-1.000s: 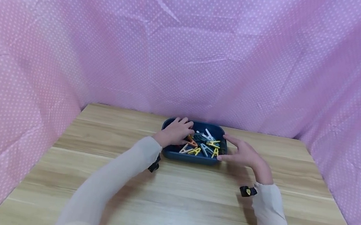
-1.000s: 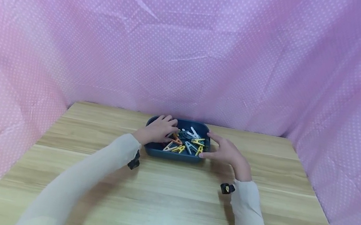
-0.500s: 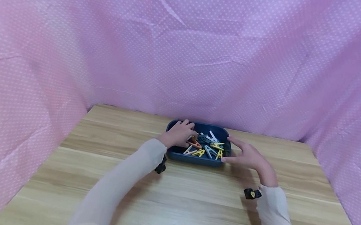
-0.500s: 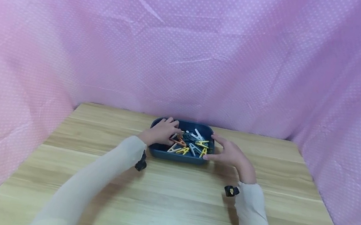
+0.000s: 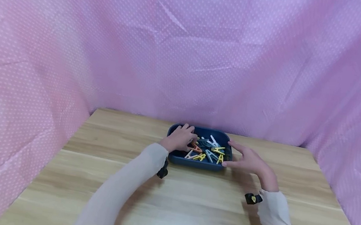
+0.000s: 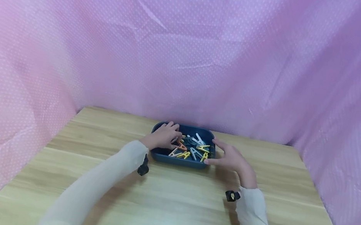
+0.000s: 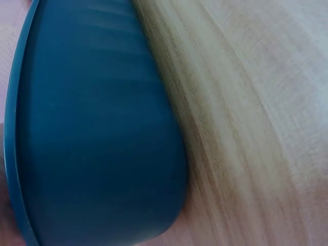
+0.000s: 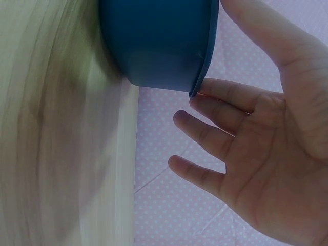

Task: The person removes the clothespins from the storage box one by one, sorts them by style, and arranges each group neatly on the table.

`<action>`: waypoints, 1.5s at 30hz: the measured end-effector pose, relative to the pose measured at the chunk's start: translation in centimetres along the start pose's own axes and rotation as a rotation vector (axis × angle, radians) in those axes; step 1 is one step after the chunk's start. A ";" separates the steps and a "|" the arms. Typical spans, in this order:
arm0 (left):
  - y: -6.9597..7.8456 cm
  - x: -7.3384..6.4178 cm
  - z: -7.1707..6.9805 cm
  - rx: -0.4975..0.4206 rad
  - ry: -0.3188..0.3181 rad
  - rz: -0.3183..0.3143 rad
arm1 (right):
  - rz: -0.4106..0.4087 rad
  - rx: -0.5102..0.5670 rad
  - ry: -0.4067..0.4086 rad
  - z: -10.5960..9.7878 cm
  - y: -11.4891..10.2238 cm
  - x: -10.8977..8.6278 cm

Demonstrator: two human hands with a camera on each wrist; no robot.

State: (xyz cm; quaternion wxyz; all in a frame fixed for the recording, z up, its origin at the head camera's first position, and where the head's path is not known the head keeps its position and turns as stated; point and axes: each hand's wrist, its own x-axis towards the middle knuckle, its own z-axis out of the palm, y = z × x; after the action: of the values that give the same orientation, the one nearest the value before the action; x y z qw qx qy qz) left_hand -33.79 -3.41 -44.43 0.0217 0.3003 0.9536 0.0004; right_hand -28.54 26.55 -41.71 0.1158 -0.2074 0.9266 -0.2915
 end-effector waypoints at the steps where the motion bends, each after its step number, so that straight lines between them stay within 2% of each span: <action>1: 0.1 0.0 0.1 -0.008 -0.005 -0.001 | 0.002 0.000 -0.002 0.1 0.1 -0.1; 5: 0.2 -0.2 0.4 -0.042 0.007 0.005 | 0.007 0.001 0.001 0.4 0.4 -0.2; 10: 0.1 -0.4 0.1 -0.052 0.084 0.013 | 0.010 0.027 -0.005 0.4 0.5 -0.1; 14: -0.2 -0.4 -0.1 -0.050 0.104 -0.003 | 0.000 0.021 -0.005 0.3 0.5 0.0; 21: -0.9 -0.4 0.3 -0.037 0.081 -0.029 | -0.004 0.021 0.002 0.3 0.3 0.2; 30: -1.3 0.1 -0.3 -0.029 -0.008 -0.031 | 0.010 0.010 0.005 0.2 0.5 0.3; 39: -1.0 0.1 -0.4 -0.039 -0.024 -0.024 | 0.016 0.023 -0.005 0.2 0.5 0.3; 45: -1.3 0.0 -0.1 -0.081 0.023 -0.047 | 0.006 0.026 -0.007 0.2 0.6 0.2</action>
State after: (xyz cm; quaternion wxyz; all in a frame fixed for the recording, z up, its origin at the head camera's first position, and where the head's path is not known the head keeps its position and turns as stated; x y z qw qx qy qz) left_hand -34.57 -4.44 -44.35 0.0228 0.2767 0.9598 0.0421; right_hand -28.86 26.74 -42.25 0.1226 -0.2041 0.9229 -0.3025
